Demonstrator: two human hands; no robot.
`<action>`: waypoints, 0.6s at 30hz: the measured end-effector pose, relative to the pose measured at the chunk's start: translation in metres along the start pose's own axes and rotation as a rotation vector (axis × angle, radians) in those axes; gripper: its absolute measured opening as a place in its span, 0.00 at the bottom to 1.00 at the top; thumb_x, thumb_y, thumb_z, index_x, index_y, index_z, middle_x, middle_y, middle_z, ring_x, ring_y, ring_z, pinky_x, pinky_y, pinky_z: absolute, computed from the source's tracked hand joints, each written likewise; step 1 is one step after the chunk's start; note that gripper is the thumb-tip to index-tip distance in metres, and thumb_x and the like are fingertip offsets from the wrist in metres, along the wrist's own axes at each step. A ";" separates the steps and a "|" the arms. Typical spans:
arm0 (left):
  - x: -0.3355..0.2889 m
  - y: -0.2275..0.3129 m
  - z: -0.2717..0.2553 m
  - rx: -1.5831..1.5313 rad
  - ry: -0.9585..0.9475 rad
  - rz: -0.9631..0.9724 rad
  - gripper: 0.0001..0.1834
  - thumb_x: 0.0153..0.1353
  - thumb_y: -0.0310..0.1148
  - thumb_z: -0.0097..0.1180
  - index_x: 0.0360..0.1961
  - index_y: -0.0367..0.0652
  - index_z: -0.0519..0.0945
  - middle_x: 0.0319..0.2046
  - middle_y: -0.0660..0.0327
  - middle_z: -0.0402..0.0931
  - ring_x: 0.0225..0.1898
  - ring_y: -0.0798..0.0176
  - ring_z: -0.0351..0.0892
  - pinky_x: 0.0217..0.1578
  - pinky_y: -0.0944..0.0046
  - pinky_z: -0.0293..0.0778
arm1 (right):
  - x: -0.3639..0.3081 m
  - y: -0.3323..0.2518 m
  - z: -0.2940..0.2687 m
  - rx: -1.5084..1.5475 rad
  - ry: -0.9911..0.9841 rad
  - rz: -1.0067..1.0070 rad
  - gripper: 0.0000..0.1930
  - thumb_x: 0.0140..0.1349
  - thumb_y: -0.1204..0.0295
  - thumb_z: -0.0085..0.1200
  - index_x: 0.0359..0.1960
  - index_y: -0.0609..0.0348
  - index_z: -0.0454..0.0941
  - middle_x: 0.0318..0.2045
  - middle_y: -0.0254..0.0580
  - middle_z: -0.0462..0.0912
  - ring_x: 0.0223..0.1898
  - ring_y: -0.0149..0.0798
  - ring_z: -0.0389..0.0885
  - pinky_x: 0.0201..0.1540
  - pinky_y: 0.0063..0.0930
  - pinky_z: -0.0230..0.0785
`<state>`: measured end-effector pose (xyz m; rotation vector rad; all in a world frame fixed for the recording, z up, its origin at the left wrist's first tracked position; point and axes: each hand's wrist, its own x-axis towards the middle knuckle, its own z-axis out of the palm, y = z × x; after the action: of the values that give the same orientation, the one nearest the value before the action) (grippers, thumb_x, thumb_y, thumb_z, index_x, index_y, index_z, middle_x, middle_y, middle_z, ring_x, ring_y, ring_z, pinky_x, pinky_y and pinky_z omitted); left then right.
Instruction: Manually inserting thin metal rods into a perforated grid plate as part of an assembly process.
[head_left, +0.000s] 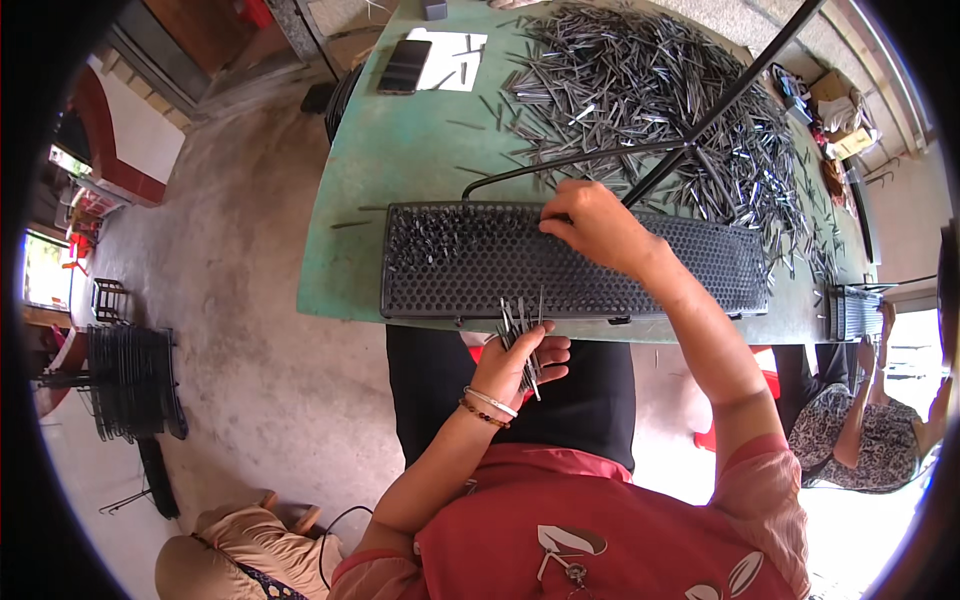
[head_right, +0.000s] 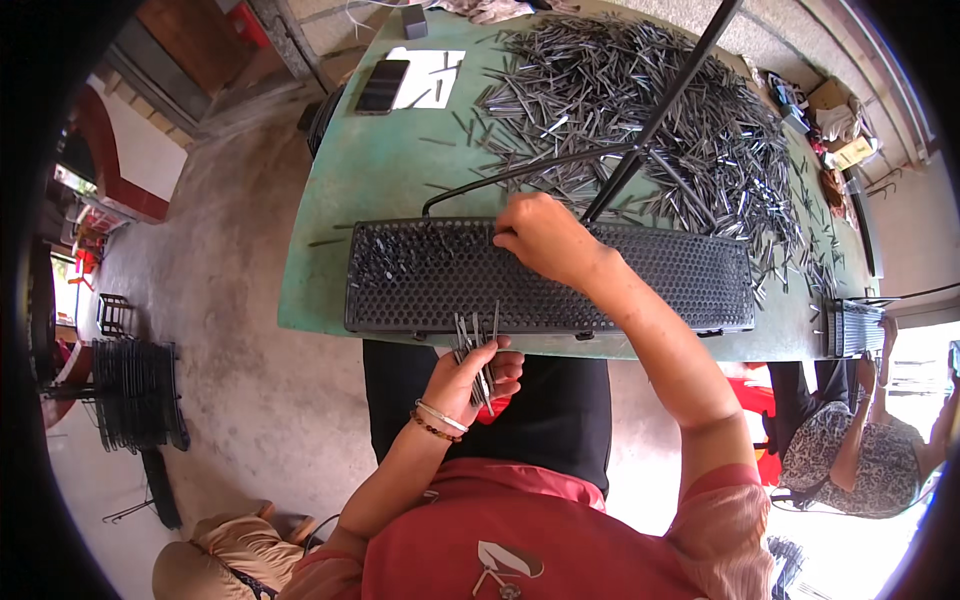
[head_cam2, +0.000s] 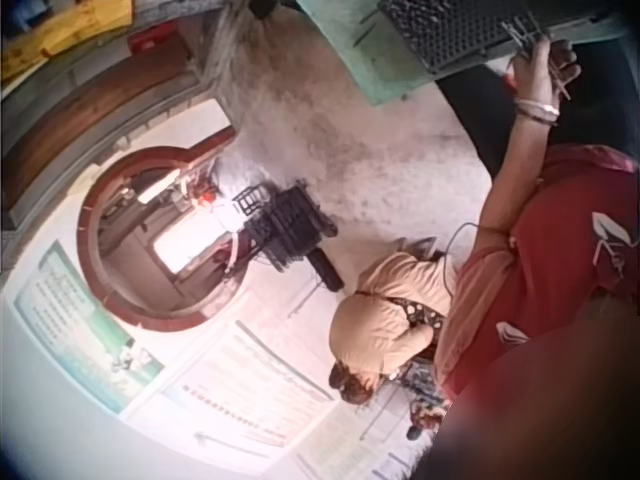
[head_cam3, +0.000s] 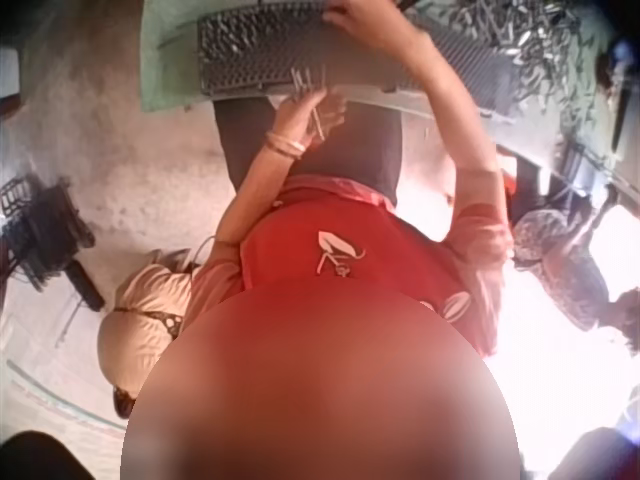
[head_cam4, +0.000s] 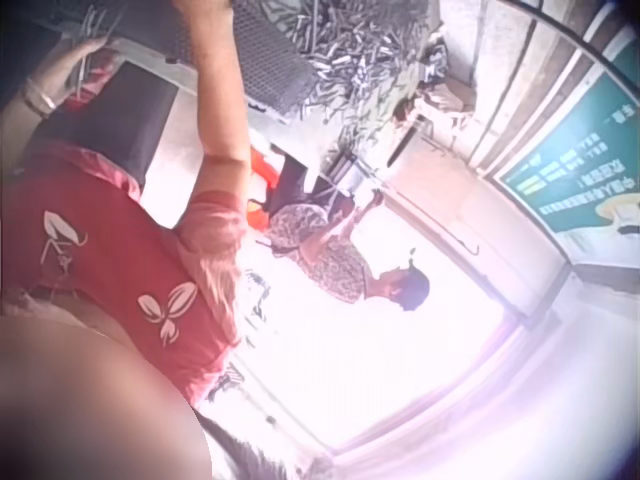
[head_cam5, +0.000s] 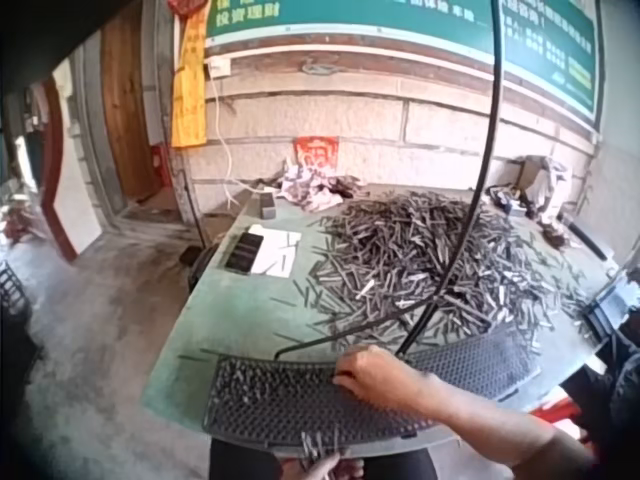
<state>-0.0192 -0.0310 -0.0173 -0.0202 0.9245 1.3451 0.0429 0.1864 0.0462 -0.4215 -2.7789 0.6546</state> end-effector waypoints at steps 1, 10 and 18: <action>-0.001 0.001 0.000 -0.002 -0.001 -0.001 0.14 0.65 0.35 0.51 0.46 0.37 0.74 0.36 0.52 0.80 0.36 0.59 0.82 0.35 0.57 0.82 | 0.003 -0.001 -0.001 -0.001 -0.002 0.001 0.07 0.52 0.73 0.59 0.29 0.64 0.80 0.29 0.49 0.78 0.31 0.51 0.77 0.37 0.39 0.70; -0.003 0.002 -0.004 0.091 -0.017 0.025 0.13 0.65 0.36 0.50 0.46 0.38 0.74 0.37 0.53 0.80 0.35 0.60 0.82 0.33 0.58 0.81 | 0.025 -0.007 0.005 -0.101 -0.141 -0.007 0.07 0.49 0.73 0.61 0.29 0.63 0.80 0.26 0.49 0.79 0.32 0.53 0.78 0.37 0.41 0.70; 0.000 0.003 -0.004 0.061 -0.012 0.025 0.13 0.64 0.36 0.52 0.45 0.39 0.76 0.35 0.54 0.80 0.34 0.62 0.81 0.32 0.60 0.81 | 0.014 -0.005 0.016 -0.058 0.046 0.000 0.08 0.50 0.72 0.61 0.28 0.64 0.77 0.26 0.48 0.79 0.31 0.52 0.78 0.36 0.40 0.71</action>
<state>-0.0233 -0.0321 -0.0183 0.0465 0.9577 1.3380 0.0236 0.1807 0.0370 -0.4425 -2.7602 0.5583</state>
